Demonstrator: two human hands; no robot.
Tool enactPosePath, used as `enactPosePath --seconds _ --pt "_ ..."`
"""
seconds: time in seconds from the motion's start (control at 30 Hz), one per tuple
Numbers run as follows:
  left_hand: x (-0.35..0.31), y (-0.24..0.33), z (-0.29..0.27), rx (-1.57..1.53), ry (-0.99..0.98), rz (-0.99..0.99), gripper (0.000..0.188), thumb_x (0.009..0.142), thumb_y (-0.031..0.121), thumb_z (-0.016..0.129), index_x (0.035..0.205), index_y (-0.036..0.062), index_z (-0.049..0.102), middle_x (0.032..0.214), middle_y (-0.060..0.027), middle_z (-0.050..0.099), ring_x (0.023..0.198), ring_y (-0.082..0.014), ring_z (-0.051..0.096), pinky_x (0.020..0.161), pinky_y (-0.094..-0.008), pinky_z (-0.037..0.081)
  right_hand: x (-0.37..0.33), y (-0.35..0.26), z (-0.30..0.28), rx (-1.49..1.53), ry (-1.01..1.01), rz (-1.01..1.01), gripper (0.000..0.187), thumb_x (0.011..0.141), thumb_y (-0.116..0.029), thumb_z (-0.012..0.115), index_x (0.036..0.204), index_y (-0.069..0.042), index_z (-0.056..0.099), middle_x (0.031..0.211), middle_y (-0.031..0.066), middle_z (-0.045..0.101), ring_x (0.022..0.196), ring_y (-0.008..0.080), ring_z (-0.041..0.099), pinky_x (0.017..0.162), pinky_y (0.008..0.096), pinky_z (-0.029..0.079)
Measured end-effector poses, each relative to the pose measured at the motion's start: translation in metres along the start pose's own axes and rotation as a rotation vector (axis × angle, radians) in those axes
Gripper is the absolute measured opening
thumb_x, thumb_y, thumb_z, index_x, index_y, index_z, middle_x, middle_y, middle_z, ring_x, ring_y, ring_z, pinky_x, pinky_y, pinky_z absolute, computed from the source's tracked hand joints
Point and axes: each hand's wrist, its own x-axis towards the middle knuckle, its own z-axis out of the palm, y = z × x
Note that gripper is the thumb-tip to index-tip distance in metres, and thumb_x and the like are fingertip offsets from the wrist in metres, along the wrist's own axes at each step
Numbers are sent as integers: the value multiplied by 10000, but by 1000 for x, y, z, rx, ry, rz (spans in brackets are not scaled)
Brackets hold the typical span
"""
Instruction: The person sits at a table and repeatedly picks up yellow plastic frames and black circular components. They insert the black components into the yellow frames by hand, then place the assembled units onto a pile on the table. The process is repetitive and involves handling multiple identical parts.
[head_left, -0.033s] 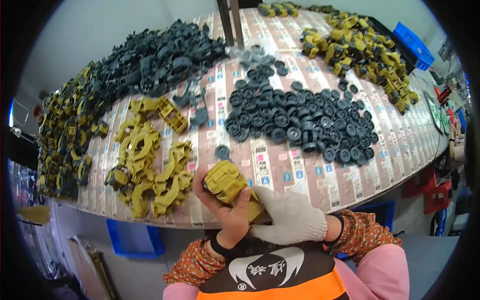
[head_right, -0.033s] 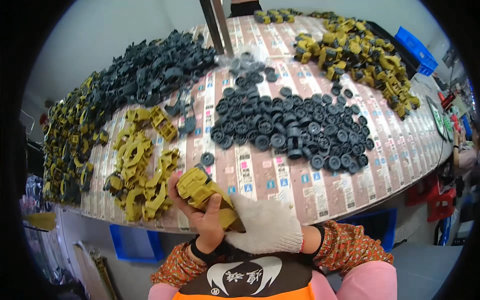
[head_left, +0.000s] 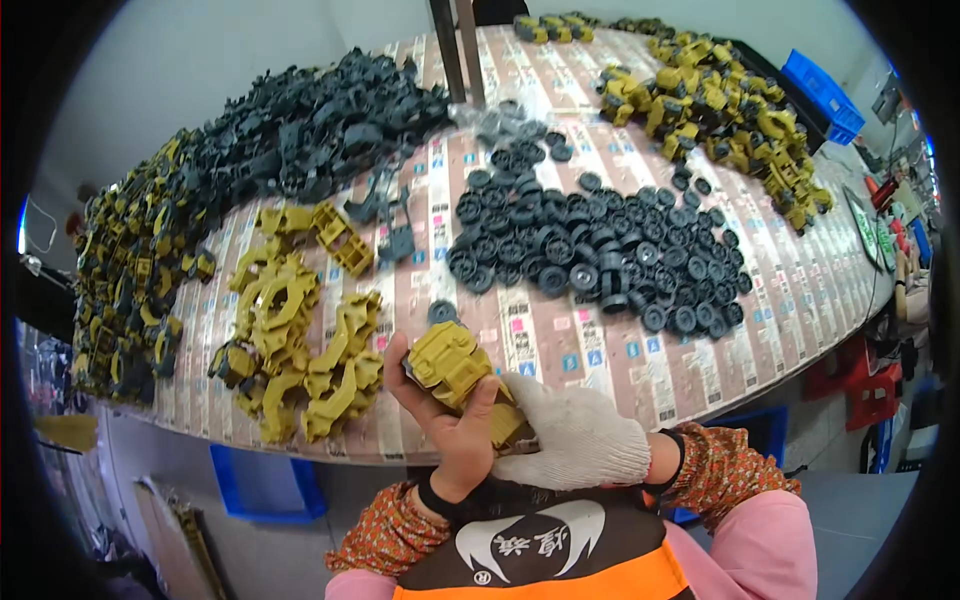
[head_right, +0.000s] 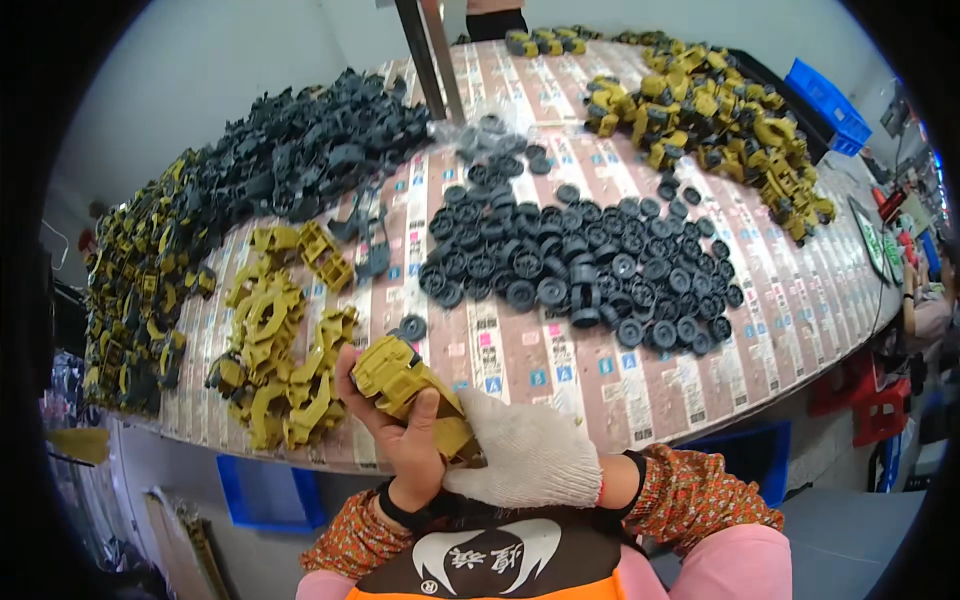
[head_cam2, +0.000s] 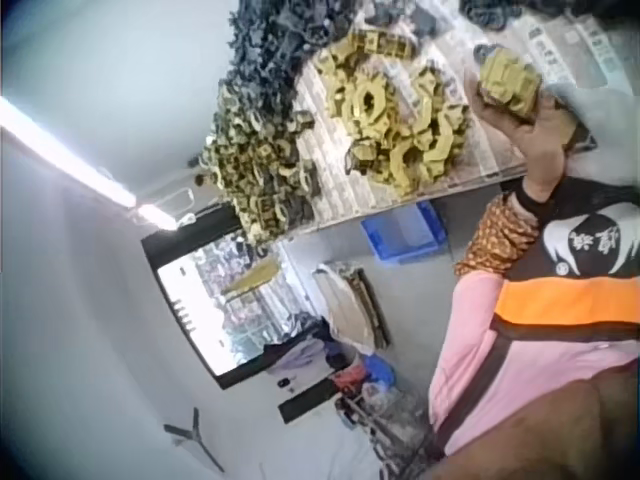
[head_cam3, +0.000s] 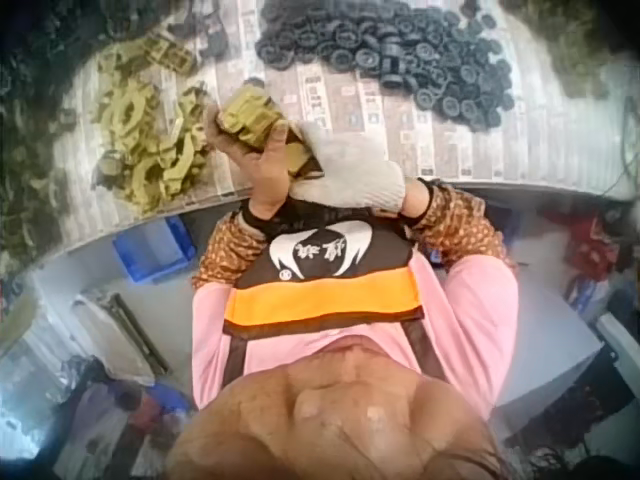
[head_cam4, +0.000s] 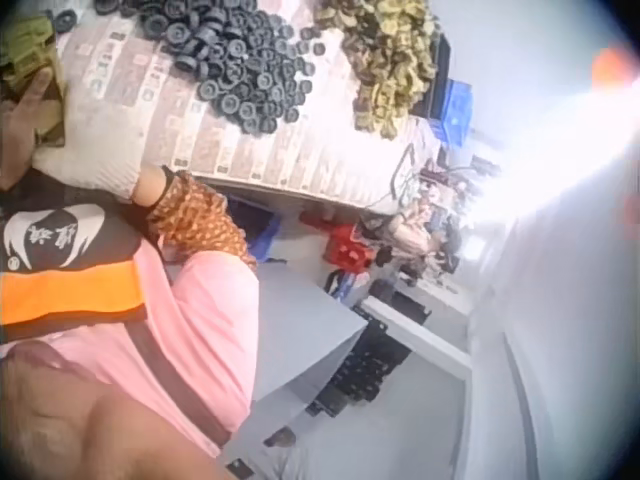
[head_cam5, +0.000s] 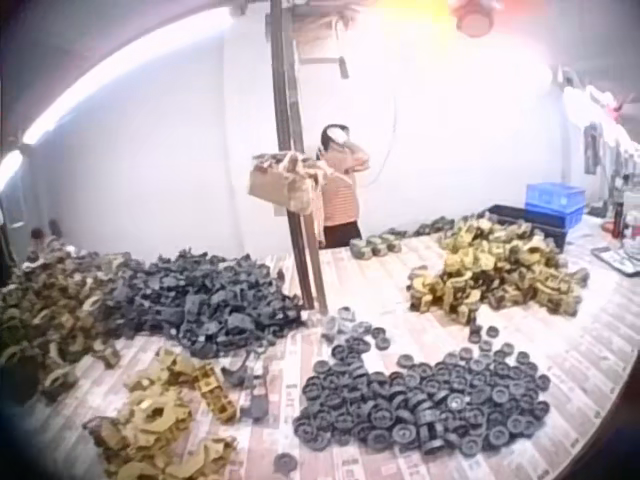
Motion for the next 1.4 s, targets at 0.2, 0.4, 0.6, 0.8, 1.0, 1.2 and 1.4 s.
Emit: enactPosePath --seconds 0.2,0.4,0.6,0.8,1.0,1.2,1.4 --pt "45 21 4 -246 -168 -269 904 1016 206 729 1705 167 144 1507 -113 479 1319 -230 557 1083 -391 505 47 41 -55 279 276 93 631 859 -393 810 1255 54 605 1023 185 746 855 252 744 775 382 602" --pt "60 30 -101 212 58 -91 467 1037 52 584 1497 88 517 1358 -56 606 1235 -149 593 1006 -326 506 81 122 -218 637 585 342 333 945 -316 747 993 -4 641 732 14 580 536 84 555 426 232 445" --pt "56 51 -203 750 169 45 382 1003 20 599 1383 64 598 1297 -46 611 1230 -197 568 1030 -350 470 89 208 -362 432 1122 148 253 1041 -280 671 1168 -61 689 909 -10 659 697 88 604 595 228 473" --pt "85 67 -219 1352 36 175 347 943 106 695 1287 105 658 1243 -142 610 1208 -361 550 1050 -476 432 75 261 -346 497 809 44 434 1100 -265 616 1453 -19 556 815 -70 479 635 13 421 532 186 314" --pt "122 75 -202 1648 41 281 439 941 257 756 1340 143 612 1233 -128 644 1225 -343 563 1040 -504 423 62 118 -181 96 629 158 462 1011 -216 652 1425 -16 612 1148 32 657 885 85 585 742 248 502" --pt "195 47 -196 1956 -327 -282 459 889 396 808 1229 99 724 1147 -125 724 1127 -350 667 964 -535 502 35 97 -110 105 417 -1 308 976 -11 642 1283 11 668 1041 41 660 921 132 619 850 304 529" --pt "196 55 -205 1239 -237 97 402 862 310 871 1131 49 727 1080 -118 740 1020 -257 707 861 -425 576 55 58 -64 -242 297 -298 180 930 -70 655 1095 -26 715 993 160 689 903 363 693 805 439 552"
